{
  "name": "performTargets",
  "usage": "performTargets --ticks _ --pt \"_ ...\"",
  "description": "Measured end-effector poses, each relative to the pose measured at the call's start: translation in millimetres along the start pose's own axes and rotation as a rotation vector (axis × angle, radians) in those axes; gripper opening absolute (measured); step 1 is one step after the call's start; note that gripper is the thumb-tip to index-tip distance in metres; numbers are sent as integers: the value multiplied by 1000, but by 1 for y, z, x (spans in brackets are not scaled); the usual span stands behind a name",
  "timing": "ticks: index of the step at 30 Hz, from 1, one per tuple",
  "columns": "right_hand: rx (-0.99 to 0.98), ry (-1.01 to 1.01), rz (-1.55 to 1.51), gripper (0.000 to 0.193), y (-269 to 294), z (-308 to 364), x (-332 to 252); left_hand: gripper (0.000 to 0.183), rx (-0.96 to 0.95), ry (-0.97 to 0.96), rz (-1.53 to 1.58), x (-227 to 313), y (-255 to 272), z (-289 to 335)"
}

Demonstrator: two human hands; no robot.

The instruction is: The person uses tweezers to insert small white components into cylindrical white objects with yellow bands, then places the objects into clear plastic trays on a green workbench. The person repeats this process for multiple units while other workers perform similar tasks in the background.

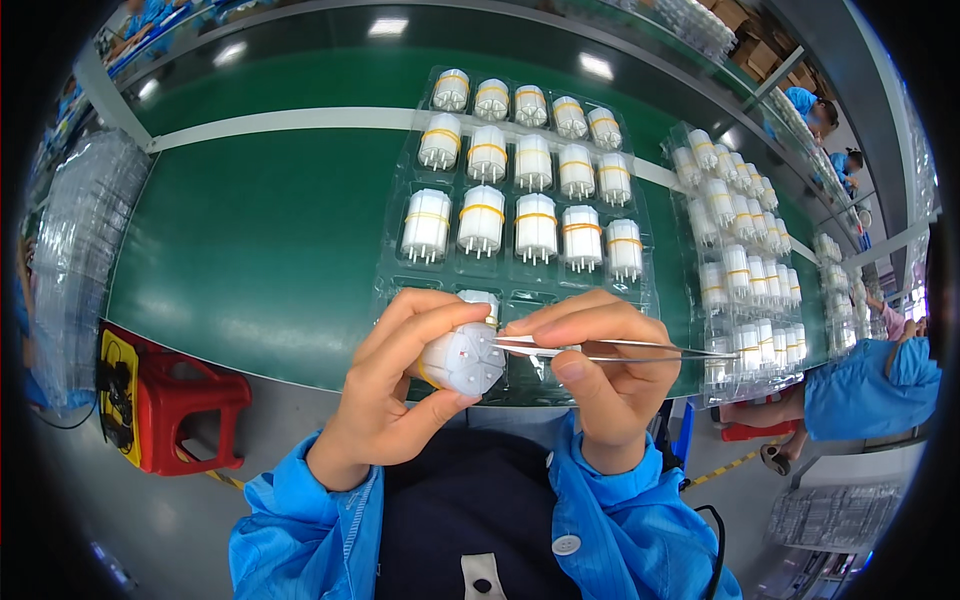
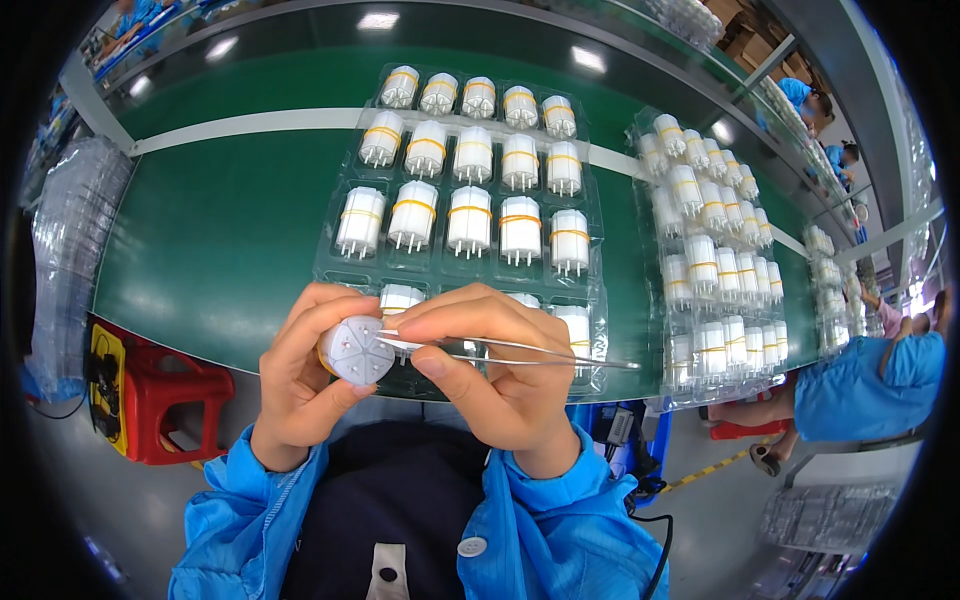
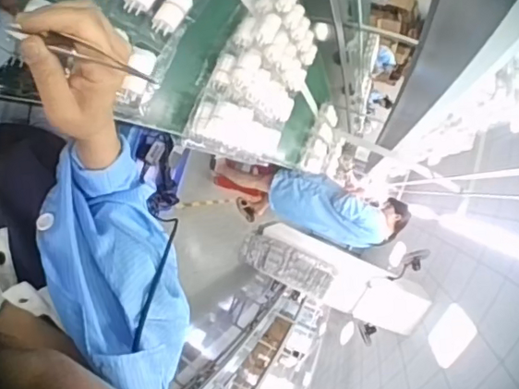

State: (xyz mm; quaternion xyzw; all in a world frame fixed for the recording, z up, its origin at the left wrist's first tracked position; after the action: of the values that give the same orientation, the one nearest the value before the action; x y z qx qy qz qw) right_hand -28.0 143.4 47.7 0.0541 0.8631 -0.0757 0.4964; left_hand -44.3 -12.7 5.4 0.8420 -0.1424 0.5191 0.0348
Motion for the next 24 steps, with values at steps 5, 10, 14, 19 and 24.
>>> performTargets --ticks 5,10,14,19,24 --pt "-40 37 54 16 -2 -2 -2 53 -16 0 -5 -1 0 -1" --pt "-41 26 64 16 -2 -2 -1 53 -20 2 -3 -2 0 0" --pt "-34 8 60 16 -2 -3 0 53 -21 3 -11 -1 2 0" --pt "-51 35 100 14 -4 -2 1 53 -9 18 -13 -2 2 1" --pt "5 15 39 11 -3 1 6 53 -17 3 -44 -2 3 1"
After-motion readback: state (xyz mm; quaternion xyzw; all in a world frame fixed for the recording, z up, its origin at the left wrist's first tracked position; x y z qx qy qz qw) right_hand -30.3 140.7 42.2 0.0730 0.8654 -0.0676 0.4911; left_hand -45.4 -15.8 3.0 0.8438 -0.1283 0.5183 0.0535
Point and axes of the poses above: each hand's wrist, its own z-axis away from the middle knuckle, its own y-axis out of the back of the hand, x = y × z, the point moved 8 cm from there along -z, towards the middle knuckle, and after that the axes turned 13 degrees about x, right-handed, at the moved point
